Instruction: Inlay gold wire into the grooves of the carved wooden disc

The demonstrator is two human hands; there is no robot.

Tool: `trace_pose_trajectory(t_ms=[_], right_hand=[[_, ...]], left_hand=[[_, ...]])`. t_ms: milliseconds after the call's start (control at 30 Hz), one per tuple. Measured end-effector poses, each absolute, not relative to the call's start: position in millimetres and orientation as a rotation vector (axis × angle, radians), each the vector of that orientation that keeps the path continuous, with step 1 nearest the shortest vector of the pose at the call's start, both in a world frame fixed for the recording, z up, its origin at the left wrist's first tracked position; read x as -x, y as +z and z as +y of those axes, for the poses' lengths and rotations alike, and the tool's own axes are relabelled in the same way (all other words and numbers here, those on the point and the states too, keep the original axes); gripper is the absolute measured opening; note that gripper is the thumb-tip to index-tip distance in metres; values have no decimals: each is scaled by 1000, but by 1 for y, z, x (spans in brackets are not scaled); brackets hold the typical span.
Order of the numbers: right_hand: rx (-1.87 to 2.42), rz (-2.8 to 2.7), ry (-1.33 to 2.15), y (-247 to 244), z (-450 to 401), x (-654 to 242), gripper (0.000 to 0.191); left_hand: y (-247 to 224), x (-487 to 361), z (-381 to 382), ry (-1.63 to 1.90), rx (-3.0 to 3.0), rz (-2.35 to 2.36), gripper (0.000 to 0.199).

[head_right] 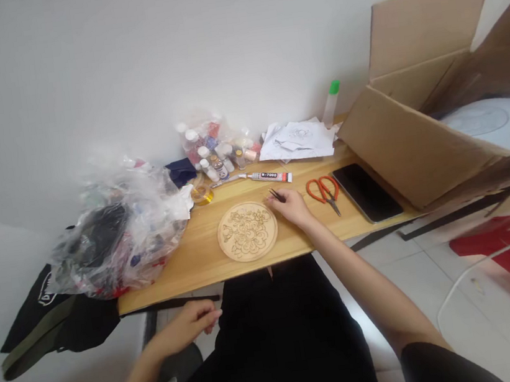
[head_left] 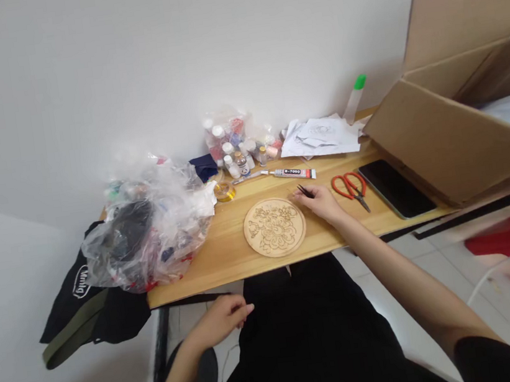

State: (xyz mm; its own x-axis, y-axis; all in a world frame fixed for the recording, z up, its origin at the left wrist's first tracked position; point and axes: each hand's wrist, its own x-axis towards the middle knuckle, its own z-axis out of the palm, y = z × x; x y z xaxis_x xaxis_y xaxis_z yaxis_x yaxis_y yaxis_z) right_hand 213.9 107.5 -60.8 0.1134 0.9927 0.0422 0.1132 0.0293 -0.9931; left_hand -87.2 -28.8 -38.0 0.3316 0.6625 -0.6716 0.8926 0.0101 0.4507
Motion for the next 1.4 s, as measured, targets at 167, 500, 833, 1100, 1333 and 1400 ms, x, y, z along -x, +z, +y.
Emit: trace_pose_trajectory(t_ms=[167,500,833,1100,1333,1400], right_hand=[[1355,-1256,966,-71,102,-213,24],[1420,-1351,907,-75,99,-212,22],[1489,-1670,799,-42,95,-213,14],[1429,-2058,668,-43,136,-187,8],[1352,-2051,642,-57,141,-191,15],[1347,-2060,639,-55,141,-192,18]], left_hand=[[-114,94,-62,-562,-1679,1544,21],[-113,88,-47,-774,-1638,1317,34],[4,53,69,374,-2141,1001,19],[-64,30,154,843,-2479,1063,23],[-67,36,149,769,-2623,937,29],[-67,37,149,753,-2703,932,29]])
